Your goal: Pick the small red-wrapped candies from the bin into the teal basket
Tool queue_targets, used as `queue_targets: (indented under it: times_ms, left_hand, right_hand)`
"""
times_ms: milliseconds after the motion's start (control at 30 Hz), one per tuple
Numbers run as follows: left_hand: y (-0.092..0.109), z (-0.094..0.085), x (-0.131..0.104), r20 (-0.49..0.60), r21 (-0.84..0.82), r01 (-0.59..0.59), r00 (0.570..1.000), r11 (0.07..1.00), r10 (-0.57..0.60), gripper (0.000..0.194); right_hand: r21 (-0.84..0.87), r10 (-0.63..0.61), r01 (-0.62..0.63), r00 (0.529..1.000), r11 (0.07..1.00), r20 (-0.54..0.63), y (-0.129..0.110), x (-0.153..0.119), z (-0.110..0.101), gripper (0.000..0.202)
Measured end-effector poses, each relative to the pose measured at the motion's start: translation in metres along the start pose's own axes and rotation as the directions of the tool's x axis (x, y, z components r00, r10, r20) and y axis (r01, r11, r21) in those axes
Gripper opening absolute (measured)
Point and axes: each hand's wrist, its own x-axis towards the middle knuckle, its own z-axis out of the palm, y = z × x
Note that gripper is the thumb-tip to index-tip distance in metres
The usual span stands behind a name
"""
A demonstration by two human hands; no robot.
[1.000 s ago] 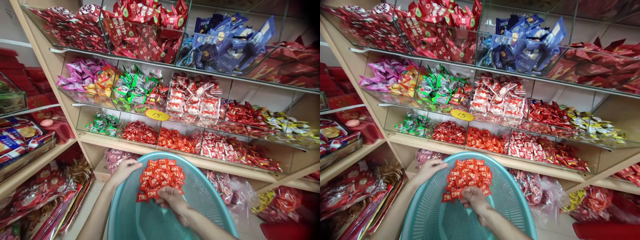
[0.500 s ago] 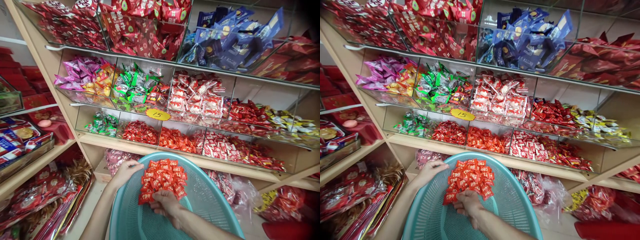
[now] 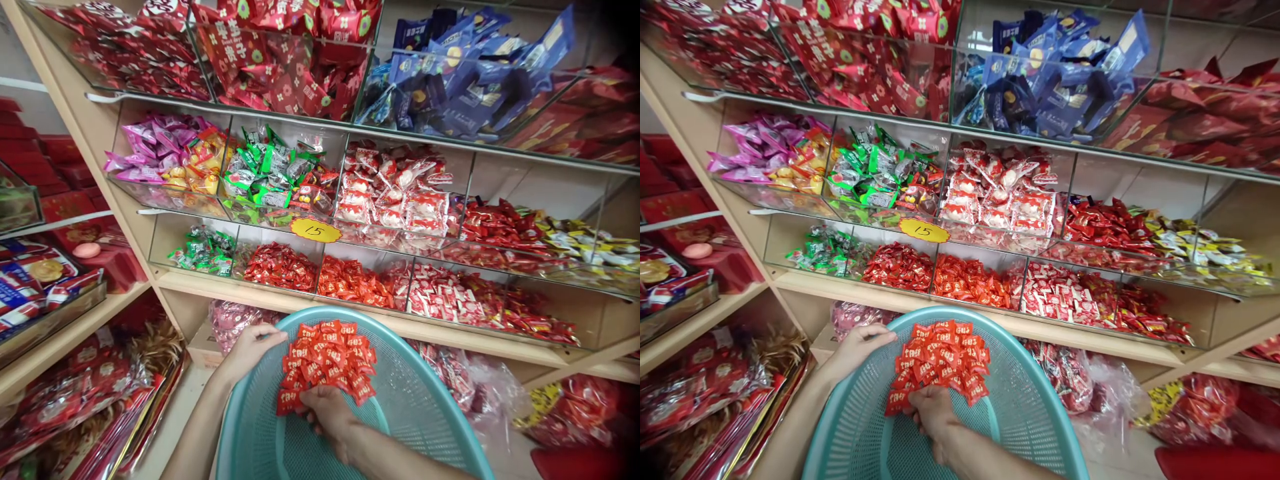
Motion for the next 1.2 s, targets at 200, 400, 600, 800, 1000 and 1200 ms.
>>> queue_targets:
  times_ms: [200,400,600,800,1000,1200]
  left_hand:
    - [-0.002,0.001,0.001,-0.008,0.009,0.009,1.0,1.0,-0.009,0.027]
    - [-0.001,0.001,0.001,-0.011,0.029,0.005,1.0,1.0,-0.005,0.028]
    - [0.004,0.001,0.0,-0.005,0.043,0.026,1.0,0.999,-0.026,0.027]
    - [0.003,0.001,0.001,0.02,0.02,0.053,0.998,0.998,-0.054,0.027]
    - [0.0,0.001,0.002,0.019,0.023,0.056,0.998,0.998,-0.056,0.028]
    - [0.002,0.002,0.002,-0.008,0.042,0.048,0.999,0.998,-0.048,0.03]
  right_hand:
    - [-0.02,-0.028,0.027,1.0,0.999,-0.012,0.002,0.004,0.005,0.017]
    - [-0.046,-0.002,0.003,1.0,0.999,0.006,0.004,0.01,0.007,0.026]
    - [-0.069,-0.046,0.046,0.999,0.997,-0.003,0.006,0.01,0.003,0.029]
    - [-0.145,-0.284,0.29,0.957,0.946,0.06,-0.026,-0.01,-0.019,0.031]
    - [-0.575,-0.753,0.639,0.656,0.511,0.06,-0.121,-0.026,-0.068,0.029]
    - [-0.975,-0.849,0.182,0.528,0.126,-0.011,-0.184,-0.005,-0.094,0.033]
